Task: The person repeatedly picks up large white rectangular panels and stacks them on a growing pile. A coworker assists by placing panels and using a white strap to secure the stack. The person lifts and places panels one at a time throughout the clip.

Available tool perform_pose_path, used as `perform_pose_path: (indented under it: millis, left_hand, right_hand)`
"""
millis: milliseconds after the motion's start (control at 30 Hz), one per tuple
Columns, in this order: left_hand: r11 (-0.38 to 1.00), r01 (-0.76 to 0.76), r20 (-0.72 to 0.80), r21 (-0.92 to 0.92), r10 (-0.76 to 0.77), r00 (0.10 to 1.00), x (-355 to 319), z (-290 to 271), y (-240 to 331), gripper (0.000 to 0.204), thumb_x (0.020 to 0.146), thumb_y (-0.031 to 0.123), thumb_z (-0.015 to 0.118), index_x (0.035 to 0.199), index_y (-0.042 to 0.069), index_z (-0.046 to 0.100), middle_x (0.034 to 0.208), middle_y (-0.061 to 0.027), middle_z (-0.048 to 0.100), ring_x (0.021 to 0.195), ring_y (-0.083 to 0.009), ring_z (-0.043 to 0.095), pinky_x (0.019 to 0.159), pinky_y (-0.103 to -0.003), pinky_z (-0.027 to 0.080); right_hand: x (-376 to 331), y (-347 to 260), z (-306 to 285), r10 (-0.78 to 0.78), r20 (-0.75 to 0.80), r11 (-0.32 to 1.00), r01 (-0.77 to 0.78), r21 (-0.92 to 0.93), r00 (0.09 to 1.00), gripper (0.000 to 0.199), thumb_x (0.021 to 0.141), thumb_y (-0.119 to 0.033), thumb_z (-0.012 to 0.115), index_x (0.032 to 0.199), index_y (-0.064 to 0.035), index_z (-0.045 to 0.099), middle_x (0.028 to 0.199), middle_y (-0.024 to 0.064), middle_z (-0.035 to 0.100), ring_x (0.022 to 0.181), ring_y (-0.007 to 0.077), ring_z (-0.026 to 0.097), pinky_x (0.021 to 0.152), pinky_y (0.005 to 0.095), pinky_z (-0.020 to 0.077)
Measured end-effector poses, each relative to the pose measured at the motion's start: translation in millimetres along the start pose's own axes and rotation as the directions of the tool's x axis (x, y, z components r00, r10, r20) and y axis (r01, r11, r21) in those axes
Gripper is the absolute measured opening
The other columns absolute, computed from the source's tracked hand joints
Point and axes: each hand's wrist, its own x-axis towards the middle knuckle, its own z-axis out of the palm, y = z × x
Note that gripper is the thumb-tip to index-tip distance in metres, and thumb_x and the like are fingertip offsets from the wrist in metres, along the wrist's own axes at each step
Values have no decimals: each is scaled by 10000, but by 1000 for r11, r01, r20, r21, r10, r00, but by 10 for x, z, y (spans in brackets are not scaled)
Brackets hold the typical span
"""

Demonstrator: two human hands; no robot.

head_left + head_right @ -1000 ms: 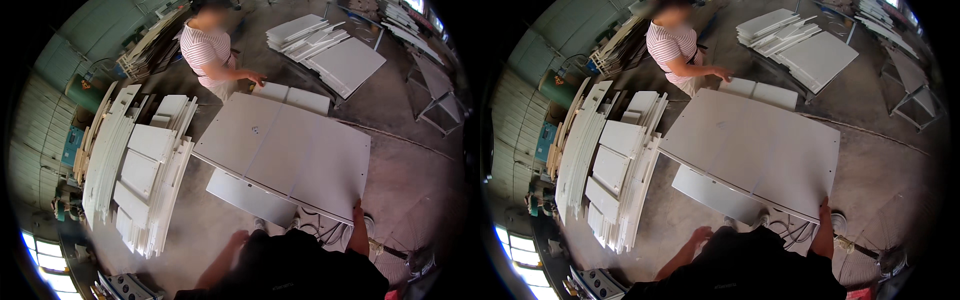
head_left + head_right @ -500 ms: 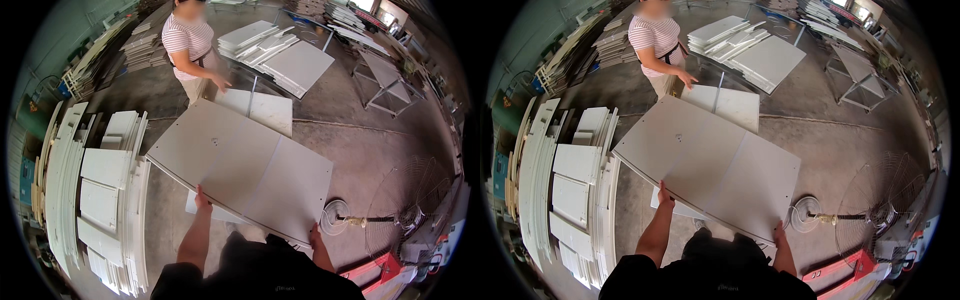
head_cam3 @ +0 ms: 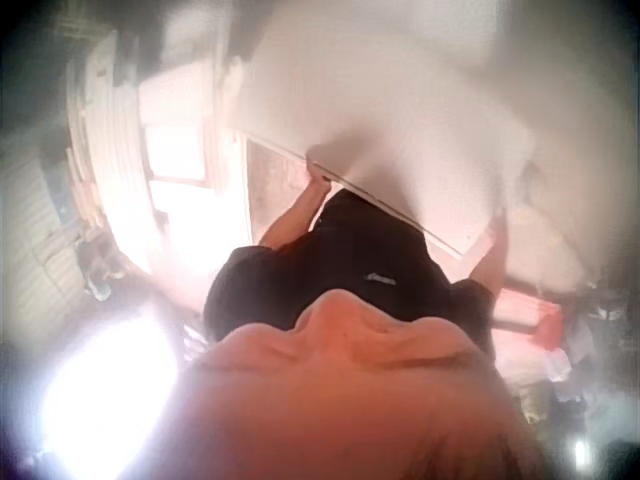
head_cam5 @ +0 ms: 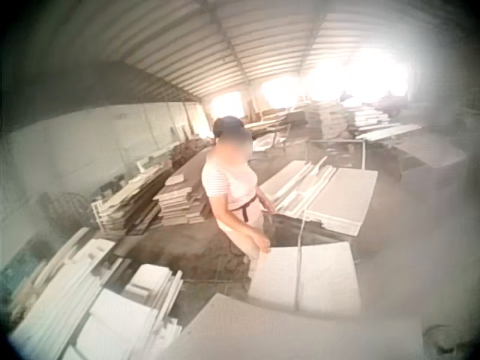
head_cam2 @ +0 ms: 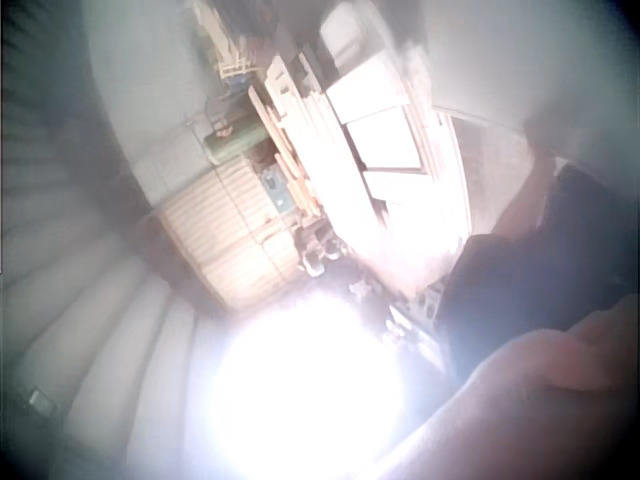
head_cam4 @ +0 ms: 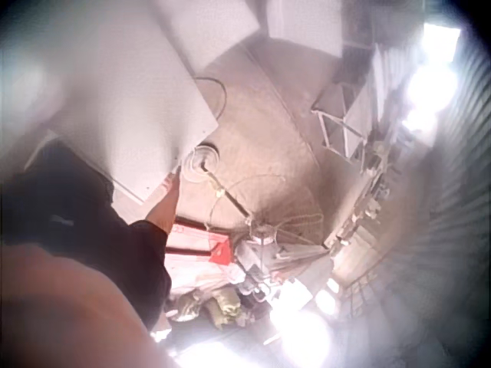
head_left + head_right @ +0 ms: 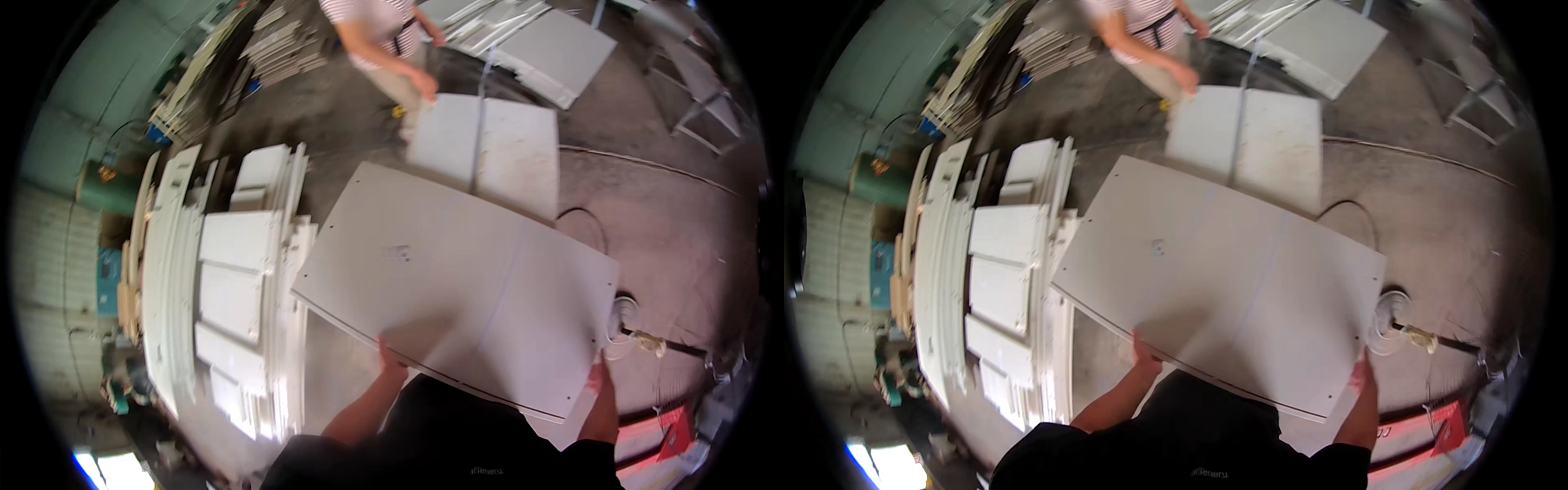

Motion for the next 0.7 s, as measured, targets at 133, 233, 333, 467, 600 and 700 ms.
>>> perform_pose_path:
  millis: [133, 233, 333, 467, 600, 700]
  left_hand:
    - [998, 10, -46, -61, -13, 999, -31, -376, -331, 710, 831, 644, 440, 1243, 66, 452, 1168, -101, 557, 1045, -276, 564, 831, -436, 488]
    - [997, 10, -141, -75, -20, 990, -57, -442, -463, 752, 802, 664, 473, 1230, 47, 461, 1126, -109, 575, 998, -284, 585, 806, -437, 498]
    - [998, -1, -227, -57, -12, 974, -91, -454, -536, 791, 783, 689, 474, 1229, 35, 464, 1116, -114, 575, 1000, -279, 581, 811, -438, 494]
    - [999, -41, -236, -11, 37, 971, -42, -479, -606, 849, 767, 726, 446, 1242, 22, 457, 1140, -120, 561, 1038, -267, 556, 837, -439, 474]
    - [999, -1, -211, 38, 9, 977, 259, -740, -620, 935, 735, 769, 425, 1272, 4, 430, 1216, -129, 521, 1096, -280, 520, 889, -443, 434]
    - [994, 58, -264, 93, -31, 964, 441, -919, -685, 994, 713, 796, 411, 1299, -6, 405, 1262, -137, 495, 1116, -299, 507, 904, -457, 415]
  right_hand:
    - [1058, -1042, -293, -284, -152, 929, 311, 200, 947, 885, 722, -785, 418, 1237, -67, 472, 1197, 42, 510, 1134, 173, 438, 914, 383, 351]
    - [1477, -1665, -118, -667, -14, 721, 651, 238, 745, 837, 805, -695, 414, 1364, -75, 359, 1356, 91, 423, 1235, 207, 390, 1021, 329, 297]
    - [1547, -1946, 164, -708, 31, 694, 687, 217, 706, 811, 832, -665, 403, 1387, -77, 332, 1379, 104, 404, 1244, 220, 387, 1046, 324, 282]
    - [1057, -1919, 290, -608, -31, 782, 605, 149, 794, 800, 839, -654, 406, 1370, -58, 354, 1370, 102, 416, 1231, 222, 402, 1040, 320, 290]
    - [607, -1764, 361, -600, -79, 787, 605, 120, 796, 790, 846, -643, 410, 1353, -38, 377, 1360, 100, 429, 1218, 223, 418, 1035, 315, 299]
    - [70, -1646, 506, -631, -117, 766, 640, 67, 767, 784, 851, -635, 412, 1341, -24, 394, 1353, 98, 438, 1208, 225, 429, 1031, 312, 306]
